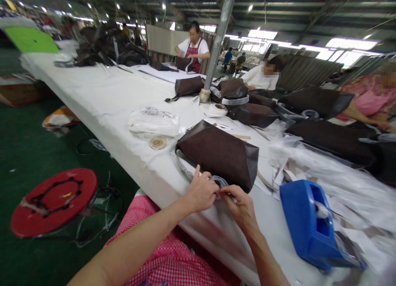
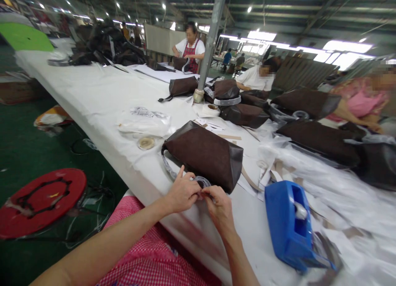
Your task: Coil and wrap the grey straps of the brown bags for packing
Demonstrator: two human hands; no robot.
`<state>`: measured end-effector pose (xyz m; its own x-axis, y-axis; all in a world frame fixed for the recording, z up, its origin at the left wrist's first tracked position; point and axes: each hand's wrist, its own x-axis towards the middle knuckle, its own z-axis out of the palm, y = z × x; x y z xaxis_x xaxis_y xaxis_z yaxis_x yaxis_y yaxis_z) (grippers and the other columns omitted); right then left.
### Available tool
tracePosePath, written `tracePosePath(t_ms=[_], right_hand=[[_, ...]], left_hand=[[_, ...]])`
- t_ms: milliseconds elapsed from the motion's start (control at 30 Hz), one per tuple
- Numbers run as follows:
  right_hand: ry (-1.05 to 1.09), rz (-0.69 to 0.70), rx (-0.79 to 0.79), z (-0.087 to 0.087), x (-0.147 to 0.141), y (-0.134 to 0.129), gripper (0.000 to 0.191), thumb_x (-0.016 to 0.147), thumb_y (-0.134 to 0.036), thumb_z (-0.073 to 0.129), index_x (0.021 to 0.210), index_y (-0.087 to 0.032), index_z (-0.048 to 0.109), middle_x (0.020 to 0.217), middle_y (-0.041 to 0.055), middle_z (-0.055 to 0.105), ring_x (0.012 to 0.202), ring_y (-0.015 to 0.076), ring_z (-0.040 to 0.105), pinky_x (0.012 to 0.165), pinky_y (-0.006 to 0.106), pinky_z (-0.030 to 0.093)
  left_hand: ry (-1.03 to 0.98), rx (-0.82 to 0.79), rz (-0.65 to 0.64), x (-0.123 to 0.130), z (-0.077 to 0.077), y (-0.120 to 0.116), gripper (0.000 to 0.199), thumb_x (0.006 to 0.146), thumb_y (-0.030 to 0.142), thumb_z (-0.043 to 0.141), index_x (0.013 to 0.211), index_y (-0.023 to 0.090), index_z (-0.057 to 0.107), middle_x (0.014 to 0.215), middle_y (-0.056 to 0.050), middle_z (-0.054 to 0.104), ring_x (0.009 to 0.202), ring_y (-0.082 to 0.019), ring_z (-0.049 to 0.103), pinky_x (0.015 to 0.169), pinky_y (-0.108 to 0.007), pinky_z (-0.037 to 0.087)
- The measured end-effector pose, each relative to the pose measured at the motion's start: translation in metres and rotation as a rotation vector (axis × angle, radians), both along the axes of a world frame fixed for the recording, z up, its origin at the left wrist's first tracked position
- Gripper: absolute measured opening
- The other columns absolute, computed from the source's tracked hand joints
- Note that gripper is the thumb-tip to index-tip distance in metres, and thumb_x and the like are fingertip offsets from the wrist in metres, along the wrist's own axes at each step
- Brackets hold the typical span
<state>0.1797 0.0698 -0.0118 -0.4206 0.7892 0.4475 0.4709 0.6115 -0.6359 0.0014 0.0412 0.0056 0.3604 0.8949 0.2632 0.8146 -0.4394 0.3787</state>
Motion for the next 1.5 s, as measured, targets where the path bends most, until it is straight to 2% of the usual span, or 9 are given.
tracePosePath(t_ms=[167,600,700,800,967,1033,1133,1300,1500], right_hand=[[-0.021,0.005,0.020,-0.001,-0.002,-0.003,0.013,0.087,-0.019,0.054,0.079,-0.023,0.063,0.076,0.0012,0.064,0.074,0.0186,0.057,0.067,0.030,0.045],[-0.084,0.145,0.277,-0.003,0.003,0.000,0.026,0.089,-0.009,0.047,0.088,-0.025,0.067,0.081,0.0046,0.066,0.082,0.0197,0.059,0.073,0.034,0.051],[-0.134,0.228,0.234,0.009,0.007,-0.003,0.025,0.089,-0.011,0.047,0.095,-0.025,0.067,0.087,0.0053,0.067,0.087,0.0197,0.060,0.077,0.035,0.052],[-0.178,0.313,0.093,0.026,0.008,-0.002,0.021,0.091,-0.016,0.047,0.098,-0.024,0.066,0.093,0.0063,0.066,0.090,0.0190,0.060,0.078,0.033,0.052],[-0.172,0.174,-0.078,0.034,-0.001,0.009,0.022,0.089,-0.023,0.054,0.067,-0.020,0.059,0.069,0.0008,0.059,0.066,0.0145,0.056,0.061,0.027,0.045],[-0.187,0.127,-0.097,0.032,-0.005,0.013,0.019,0.084,-0.022,0.059,0.065,-0.020,0.058,0.067,-0.0011,0.058,0.063,0.0136,0.054,0.059,0.026,0.042],[-0.216,0.165,-0.142,0.034,-0.007,0.017,0.014,0.081,-0.018,0.060,0.068,-0.020,0.059,0.069,-0.0019,0.058,0.064,0.0131,0.055,0.059,0.025,0.041],[-0.315,0.254,-0.108,0.040,-0.006,0.020,0.014,0.080,-0.010,0.057,0.070,-0.020,0.058,0.073,-0.0009,0.057,0.069,0.0138,0.056,0.063,0.026,0.042],[-0.487,0.255,0.042,0.033,-0.008,0.021,0.015,0.078,-0.006,0.059,0.073,-0.020,0.057,0.078,0.0014,0.059,0.073,0.0166,0.054,0.066,0.028,0.043]], left_hand=[[-0.098,0.006,0.098,-0.001,-0.002,-0.007,0.014,0.082,0.025,0.056,0.093,0.026,0.065,0.095,0.001,0.068,0.109,-0.026,0.047,0.111,-0.065,0.003],[-0.092,-0.009,0.096,0.002,-0.009,0.002,0.016,0.082,0.024,0.054,0.092,0.026,0.067,0.090,0.000,0.068,0.100,-0.022,0.049,0.114,-0.056,0.006],[-0.085,0.000,0.090,0.002,-0.010,0.002,0.016,0.083,0.025,0.054,0.093,0.026,0.066,0.091,0.000,0.068,0.099,-0.022,0.049,0.114,-0.056,0.007],[-0.082,0.024,0.086,0.002,-0.011,0.002,0.016,0.084,0.026,0.052,0.092,0.025,0.066,0.089,0.000,0.068,0.097,-0.022,0.049,0.113,-0.056,0.009],[-0.054,0.046,0.096,0.002,-0.011,0.001,0.014,0.085,0.026,0.051,0.088,0.024,0.065,0.088,-0.001,0.067,0.096,-0.022,0.049,0.113,-0.055,0.011],[-0.037,0.045,0.095,0.002,-0.010,0.001,0.014,0.085,0.026,0.051,0.085,0.023,0.064,0.088,-0.001,0.067,0.095,-0.022,0.049,0.113,-0.055,0.013],[-0.026,0.044,0.079,0.002,-0.009,0.001,0.015,0.087,0.027,0.050,0.085,0.022,0.063,0.088,-0.002,0.067,0.095,-0.022,0.049,0.112,-0.055,0.016],[-0.012,0.021,0.070,0.001,-0.008,0.002,0.013,0.087,0.025,0.049,0.085,0.021,0.062,0.088,-0.003,0.066,0.095,-0.022,0.049,0.111,-0.054,0.020],[0.004,-0.013,0.016,-0.002,-0.001,0.005,0.012,0.083,0.021,0.050,0.086,0.022,0.062,0.090,-0.003,0.065,0.094,-0.023,0.050,0.110,-0.057,0.019]])
